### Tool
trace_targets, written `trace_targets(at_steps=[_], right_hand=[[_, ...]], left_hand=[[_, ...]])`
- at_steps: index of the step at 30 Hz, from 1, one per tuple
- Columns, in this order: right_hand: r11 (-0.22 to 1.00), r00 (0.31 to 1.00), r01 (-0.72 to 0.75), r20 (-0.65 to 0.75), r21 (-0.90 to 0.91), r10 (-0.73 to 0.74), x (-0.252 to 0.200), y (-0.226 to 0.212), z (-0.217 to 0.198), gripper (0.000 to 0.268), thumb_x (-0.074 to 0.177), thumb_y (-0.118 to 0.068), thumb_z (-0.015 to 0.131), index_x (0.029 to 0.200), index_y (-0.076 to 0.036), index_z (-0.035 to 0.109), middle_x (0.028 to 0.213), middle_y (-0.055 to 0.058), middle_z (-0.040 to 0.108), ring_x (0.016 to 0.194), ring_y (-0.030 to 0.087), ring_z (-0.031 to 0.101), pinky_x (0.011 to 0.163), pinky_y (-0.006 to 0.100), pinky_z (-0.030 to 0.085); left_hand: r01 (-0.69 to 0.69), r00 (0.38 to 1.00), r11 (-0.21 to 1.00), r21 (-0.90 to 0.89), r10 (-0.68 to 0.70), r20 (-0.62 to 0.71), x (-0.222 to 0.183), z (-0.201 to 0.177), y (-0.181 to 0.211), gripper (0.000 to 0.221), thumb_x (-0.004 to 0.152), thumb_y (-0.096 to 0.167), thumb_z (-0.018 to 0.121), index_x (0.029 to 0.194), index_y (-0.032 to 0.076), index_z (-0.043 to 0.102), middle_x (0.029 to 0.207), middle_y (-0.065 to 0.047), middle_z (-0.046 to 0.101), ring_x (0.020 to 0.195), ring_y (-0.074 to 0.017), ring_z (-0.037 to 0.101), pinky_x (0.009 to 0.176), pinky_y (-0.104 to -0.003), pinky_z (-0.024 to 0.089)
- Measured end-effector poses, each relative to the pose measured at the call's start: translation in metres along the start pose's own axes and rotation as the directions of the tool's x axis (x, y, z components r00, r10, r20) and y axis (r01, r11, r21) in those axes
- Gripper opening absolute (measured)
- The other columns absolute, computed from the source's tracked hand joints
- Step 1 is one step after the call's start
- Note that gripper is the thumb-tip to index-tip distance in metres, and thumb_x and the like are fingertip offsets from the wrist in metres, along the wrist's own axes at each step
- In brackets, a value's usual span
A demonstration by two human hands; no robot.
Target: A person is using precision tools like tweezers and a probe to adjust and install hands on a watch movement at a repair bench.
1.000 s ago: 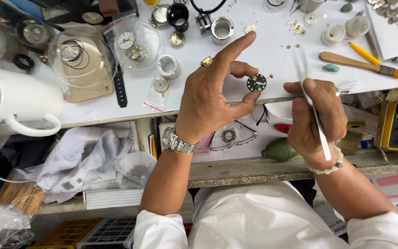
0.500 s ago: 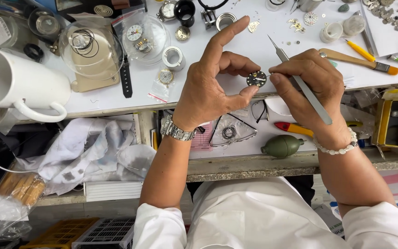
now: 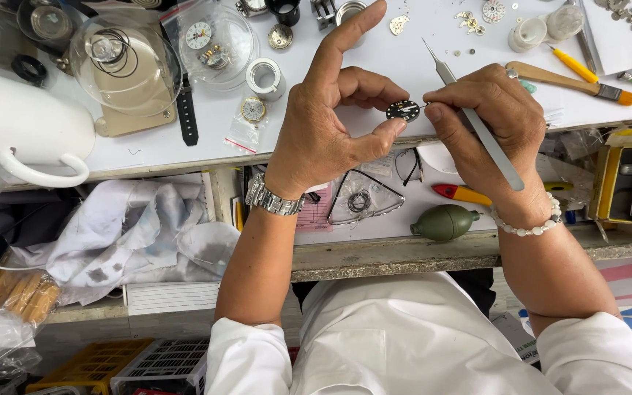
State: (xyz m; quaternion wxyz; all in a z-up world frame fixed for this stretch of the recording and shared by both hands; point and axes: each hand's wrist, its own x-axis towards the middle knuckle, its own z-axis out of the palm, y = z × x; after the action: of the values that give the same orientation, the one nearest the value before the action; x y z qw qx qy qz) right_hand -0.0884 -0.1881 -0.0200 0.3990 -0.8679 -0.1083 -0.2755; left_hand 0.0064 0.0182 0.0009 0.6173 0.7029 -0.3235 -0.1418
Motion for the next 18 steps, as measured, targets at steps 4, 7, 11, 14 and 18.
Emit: trace_targets(at_steps=[4,7,11,14,18], right_hand=[[1.0,1.0,0.004,0.0,0.019,-0.004,0.0001,-0.0009,0.0009,0.003,0.111,0.005,0.07,0.108,0.007,0.07,0.096,0.019,0.067,0.088,0.029,0.058,0.083,0.038,0.046],[1.0,1.0,0.01,0.01,-0.021,-0.01,-0.0003,0.0004,0.0016,0.008,0.113,0.003,0.069,0.105,0.006,0.07,0.094,0.016,0.066,0.085,0.028,0.056,0.081,0.038,0.044],[1.0,1.0,0.013,0.014,-0.023,-0.013,-0.0013,0.0018,0.002,0.011,0.113,0.004,0.067,0.103,0.005,0.067,0.094,0.015,0.067,0.086,0.028,0.055,0.082,0.039,0.045],[1.0,1.0,0.011,0.022,-0.019,-0.011,-0.0009,0.0018,0.0019,0.012,0.113,0.004,0.067,0.102,0.006,0.067,0.094,0.015,0.067,0.086,0.028,0.055,0.082,0.04,0.045],[1.0,1.0,-0.006,0.026,-0.018,0.006,-0.0017,0.0022,0.0023,0.013,0.114,0.003,0.066,0.101,0.005,0.067,0.094,0.014,0.067,0.086,0.028,0.054,0.083,0.04,0.044]], left_hand=[[0.037,0.999,0.999,-0.028,-0.037,0.004,0.0008,-0.0004,-0.0005,0.087,0.089,0.013,0.083,0.158,0.025,0.031,0.108,-0.001,0.086,0.097,-0.0063,0.079,0.105,-0.019,0.065],[0.003,1.0,1.0,-0.019,-0.003,0.009,0.0014,-0.001,-0.0034,0.085,0.09,0.013,0.085,0.155,0.024,0.031,0.108,-0.001,0.085,0.097,-0.0079,0.082,0.101,-0.019,0.065],[0.003,1.0,1.0,-0.031,-0.003,0.005,0.002,-0.0006,-0.0022,0.085,0.088,0.013,0.085,0.153,0.021,0.032,0.108,-0.002,0.085,0.097,-0.0089,0.082,0.1,-0.02,0.066],[0.008,1.0,1.0,-0.026,-0.008,0.003,0.0019,-0.0004,-0.0016,0.084,0.088,0.013,0.085,0.153,0.021,0.032,0.108,-0.002,0.085,0.096,-0.0089,0.082,0.1,-0.02,0.067],[0.001,1.0,1.0,-0.022,-0.001,-0.001,0.0014,-0.0003,-0.0024,0.083,0.088,0.013,0.085,0.152,0.021,0.033,0.109,-0.002,0.085,0.096,-0.009,0.082,0.1,-0.02,0.067]])
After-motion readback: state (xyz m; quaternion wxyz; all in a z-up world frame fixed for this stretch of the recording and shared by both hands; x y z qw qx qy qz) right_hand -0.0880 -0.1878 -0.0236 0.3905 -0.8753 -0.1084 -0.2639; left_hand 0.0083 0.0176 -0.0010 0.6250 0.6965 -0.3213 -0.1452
